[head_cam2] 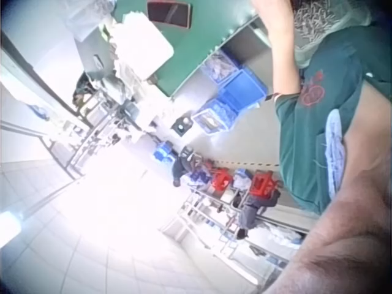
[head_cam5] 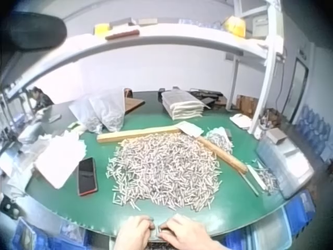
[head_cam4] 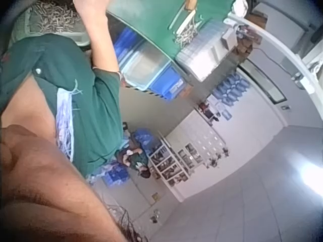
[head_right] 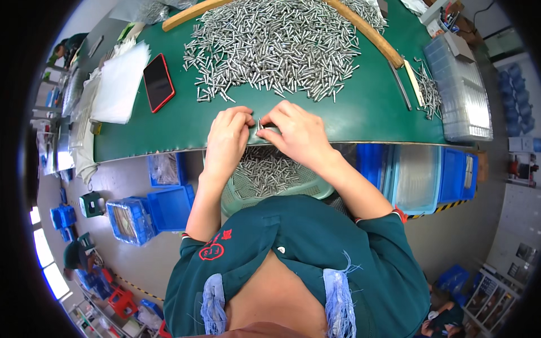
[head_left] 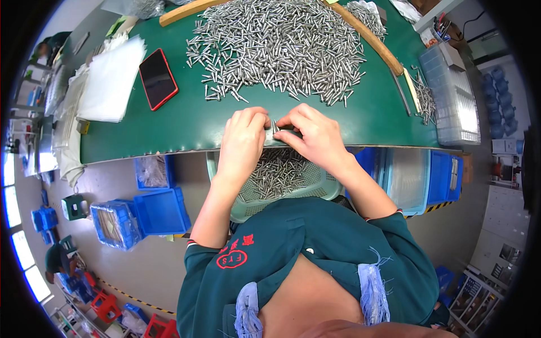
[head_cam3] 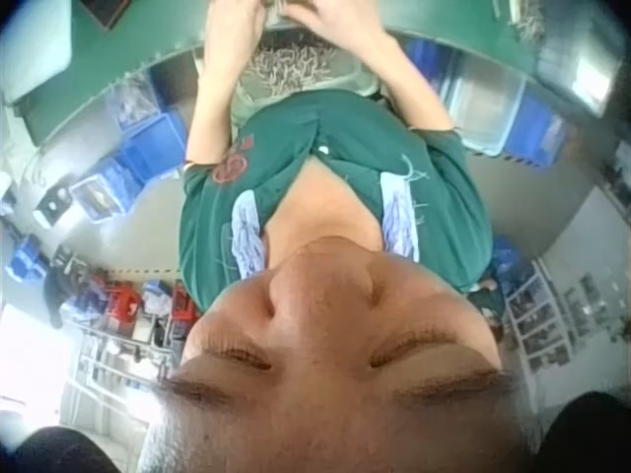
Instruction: Sorting small metal pins and placing them into a bin on a manufacturing workbench.
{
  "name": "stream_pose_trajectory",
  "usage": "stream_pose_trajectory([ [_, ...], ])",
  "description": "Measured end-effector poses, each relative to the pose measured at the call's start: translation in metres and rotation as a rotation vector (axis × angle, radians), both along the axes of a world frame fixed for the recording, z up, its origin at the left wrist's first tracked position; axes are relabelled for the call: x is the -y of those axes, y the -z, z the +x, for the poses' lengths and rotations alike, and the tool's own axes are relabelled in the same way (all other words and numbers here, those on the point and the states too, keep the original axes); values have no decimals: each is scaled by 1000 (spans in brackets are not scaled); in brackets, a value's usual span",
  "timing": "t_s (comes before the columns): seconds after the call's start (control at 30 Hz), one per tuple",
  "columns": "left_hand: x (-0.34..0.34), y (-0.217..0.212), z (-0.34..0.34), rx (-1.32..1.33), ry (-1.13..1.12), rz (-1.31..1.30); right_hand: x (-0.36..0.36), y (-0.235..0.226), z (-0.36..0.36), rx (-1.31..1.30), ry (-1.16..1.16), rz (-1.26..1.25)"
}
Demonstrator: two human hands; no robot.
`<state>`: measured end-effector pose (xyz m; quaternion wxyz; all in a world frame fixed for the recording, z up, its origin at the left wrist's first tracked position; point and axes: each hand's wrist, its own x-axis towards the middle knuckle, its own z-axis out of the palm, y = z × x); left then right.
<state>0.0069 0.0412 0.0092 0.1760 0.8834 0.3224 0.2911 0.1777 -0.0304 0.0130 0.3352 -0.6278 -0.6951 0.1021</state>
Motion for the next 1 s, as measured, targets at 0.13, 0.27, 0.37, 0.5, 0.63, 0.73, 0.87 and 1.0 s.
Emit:
stream_pose_trajectory([
  [0.13,-1,0,-8,-21,61,-28,-1,2,-1,11,-17,-9],
  [0.27,-8,-5,-9,102,22,-61,-2,-3,-4,37,-22,-18],
  [0.37,-27,-6,-12,-18,-195,64,-5,-4,-7,61,-55,42],
  [0.5,-44,4,-10,-54,-230,112,-8,5,-7,105,-90,86],
  [0.63,-45,6,-4,-67,-250,92,-10,8,-5,89,-37,176],
  [0.73,-34,8,3,-62,-188,64,-10,7,-4,66,-10,118],
  [0.87,-9,3,10,-57,-111,42,-10,5,-4,82,13,79],
  [1.0,-4,-1,3,-64,-77,-8,-11,4,-5,68,23,103],
])
